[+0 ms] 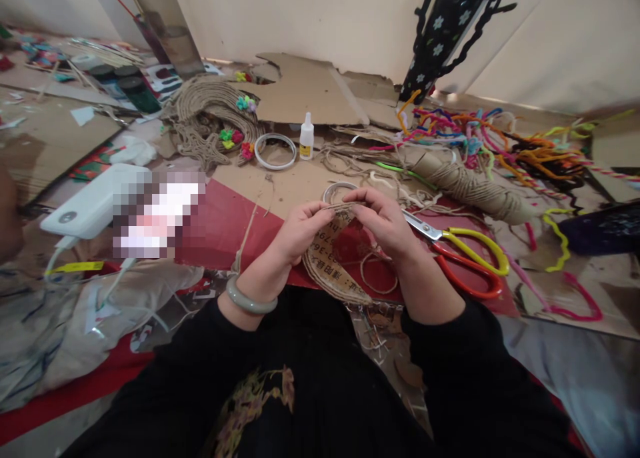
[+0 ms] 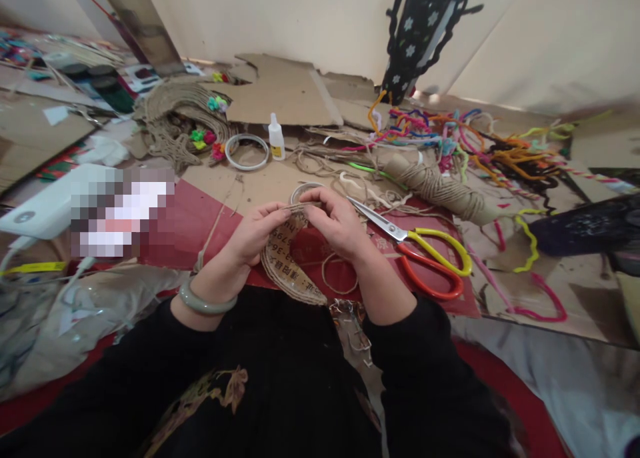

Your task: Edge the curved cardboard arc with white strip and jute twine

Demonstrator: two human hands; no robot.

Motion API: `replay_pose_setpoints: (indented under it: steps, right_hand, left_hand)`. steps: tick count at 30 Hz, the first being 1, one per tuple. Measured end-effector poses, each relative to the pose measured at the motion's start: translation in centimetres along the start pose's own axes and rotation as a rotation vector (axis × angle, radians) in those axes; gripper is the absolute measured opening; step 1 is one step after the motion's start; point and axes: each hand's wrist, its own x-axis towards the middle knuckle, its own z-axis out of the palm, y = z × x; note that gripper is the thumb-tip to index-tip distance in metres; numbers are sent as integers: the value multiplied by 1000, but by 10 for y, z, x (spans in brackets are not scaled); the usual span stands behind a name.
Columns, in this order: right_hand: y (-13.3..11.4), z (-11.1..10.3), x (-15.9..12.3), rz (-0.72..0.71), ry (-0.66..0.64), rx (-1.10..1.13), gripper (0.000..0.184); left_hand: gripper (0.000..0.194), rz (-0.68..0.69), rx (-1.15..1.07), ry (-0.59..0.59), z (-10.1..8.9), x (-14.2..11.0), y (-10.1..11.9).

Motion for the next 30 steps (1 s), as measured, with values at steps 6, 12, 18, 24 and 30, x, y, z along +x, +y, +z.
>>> replay_pose_setpoints:
  steps: [6,12,18,24,30]
  right_hand:
    - [5,0,-1,-11,-49,-118,24]
    - [9,1,-1,-48,-53,-141,21]
    - [2,-1,-1,-9,-27,-58,19]
    - [1,1,0,29,38,27,18]
    - [4,-1,2,38,239,76,16]
  left_hand:
    - [19,1,-15,-3,-1,0,-1]
    - [19,27,23,0,-1,0,-2]
    - [19,8,0,5,-1,-1,-2]
    - [20,-7,-32,7,0,-1,0]
    - [22,51,-87,60,0,-1,-1]
